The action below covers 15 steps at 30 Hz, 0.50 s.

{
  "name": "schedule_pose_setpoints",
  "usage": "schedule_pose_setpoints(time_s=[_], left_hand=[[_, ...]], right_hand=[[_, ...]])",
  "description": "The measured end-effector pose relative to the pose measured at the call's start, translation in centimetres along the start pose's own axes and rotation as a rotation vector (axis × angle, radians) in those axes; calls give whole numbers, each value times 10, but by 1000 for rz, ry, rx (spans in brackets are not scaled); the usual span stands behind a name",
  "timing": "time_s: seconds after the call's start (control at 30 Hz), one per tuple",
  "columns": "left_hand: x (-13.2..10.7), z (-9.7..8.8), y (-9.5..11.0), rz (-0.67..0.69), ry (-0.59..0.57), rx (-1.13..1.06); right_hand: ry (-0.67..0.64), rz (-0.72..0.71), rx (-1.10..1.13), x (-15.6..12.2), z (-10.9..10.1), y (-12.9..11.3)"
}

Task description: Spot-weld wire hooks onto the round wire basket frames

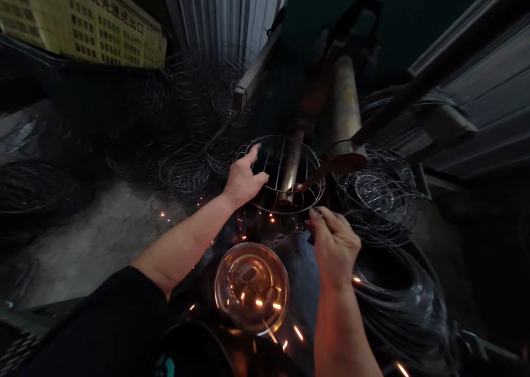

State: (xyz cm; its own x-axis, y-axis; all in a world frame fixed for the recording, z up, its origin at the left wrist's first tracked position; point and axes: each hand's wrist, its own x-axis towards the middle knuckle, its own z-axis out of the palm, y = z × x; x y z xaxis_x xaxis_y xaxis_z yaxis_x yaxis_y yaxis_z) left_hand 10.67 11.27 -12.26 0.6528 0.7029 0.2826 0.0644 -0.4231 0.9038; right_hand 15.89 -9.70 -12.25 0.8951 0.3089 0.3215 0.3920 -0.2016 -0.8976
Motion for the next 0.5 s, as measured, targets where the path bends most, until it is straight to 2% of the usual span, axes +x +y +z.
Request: schedule_pose_setpoints(time_s=[0.1,0.2,0.27,0.37,0.5], left_hand=[[-10,-1,8,16,41,23],[-20,-2,15,30,59,37],[-24,-3,18,31,62,38],[-26,-1,18,31,77,33],[-26,3,22,34,93,34]], right_hand=[[-283,63,84,-6,-4,-11],[-386,182,173,-10,-1,-14],[-368,254,202,-11,0,-12],[-273,325,238,-13,-3,-9],[-105,275,205,-16,-2,-10]])
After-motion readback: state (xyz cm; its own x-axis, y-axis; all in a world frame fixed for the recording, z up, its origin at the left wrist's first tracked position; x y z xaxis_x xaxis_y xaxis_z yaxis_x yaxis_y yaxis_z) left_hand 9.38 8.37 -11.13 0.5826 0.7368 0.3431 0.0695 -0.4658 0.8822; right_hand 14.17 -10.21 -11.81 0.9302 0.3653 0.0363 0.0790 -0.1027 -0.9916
